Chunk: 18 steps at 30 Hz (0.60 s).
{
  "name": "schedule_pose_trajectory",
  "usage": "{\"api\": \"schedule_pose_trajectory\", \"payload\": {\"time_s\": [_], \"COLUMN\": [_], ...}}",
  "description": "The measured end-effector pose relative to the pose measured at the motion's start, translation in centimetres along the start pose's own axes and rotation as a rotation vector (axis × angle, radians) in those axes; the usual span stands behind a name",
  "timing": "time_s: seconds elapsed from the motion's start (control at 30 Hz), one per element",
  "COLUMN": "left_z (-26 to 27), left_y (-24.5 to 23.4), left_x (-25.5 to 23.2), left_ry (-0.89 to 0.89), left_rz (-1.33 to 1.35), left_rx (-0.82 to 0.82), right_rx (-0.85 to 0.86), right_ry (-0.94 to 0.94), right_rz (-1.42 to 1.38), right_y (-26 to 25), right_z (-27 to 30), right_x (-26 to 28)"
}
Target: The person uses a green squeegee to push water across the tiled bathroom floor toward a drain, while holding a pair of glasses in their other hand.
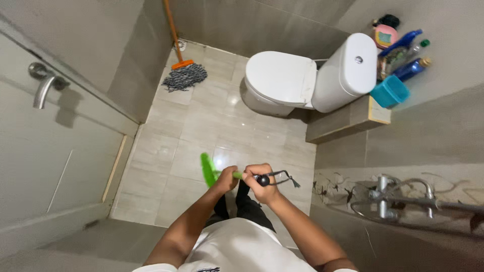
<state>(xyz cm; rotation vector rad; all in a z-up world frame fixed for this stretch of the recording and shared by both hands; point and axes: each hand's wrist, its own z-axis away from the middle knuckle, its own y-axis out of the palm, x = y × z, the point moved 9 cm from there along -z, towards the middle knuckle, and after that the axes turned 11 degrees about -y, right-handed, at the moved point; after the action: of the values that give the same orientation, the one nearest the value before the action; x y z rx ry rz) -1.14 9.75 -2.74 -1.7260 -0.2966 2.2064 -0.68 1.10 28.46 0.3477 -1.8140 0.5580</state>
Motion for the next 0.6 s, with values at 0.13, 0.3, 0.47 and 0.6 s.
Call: {"api": "schedule_pose_trajectory", "payload": {"time_s": [0.13, 0.3, 0.47, 0.6], "left_z": [-1.6, -1.5, -0.1, -0.6], "left_y": [2.2, 2.3, 1.0, -3.0], "left_x": [-2.6, -6.6, -5.2, 0.7], "left_ry": [-0.079, 0.119, -0.062, -0.244], "left_rz": [0.041, -0.046, -0.128, -0.275], "left_rx": [0.124, 0.048, 0.095, 0.033], "right_rx": [-0.112, -0.3, -0.458, -0.508], "right_ry": [-0.023, -0.078, -0.104, 0.009], "right_rz": [0.109, 0.063, -0.321, -0.502], "right_y": [-1.3, -4.5, -7.2, -6.5], "right_z": [1.4, 2.7, 4.6, 4.0], "right_x": [2.2, 4.3, 3.4, -3.3]}}
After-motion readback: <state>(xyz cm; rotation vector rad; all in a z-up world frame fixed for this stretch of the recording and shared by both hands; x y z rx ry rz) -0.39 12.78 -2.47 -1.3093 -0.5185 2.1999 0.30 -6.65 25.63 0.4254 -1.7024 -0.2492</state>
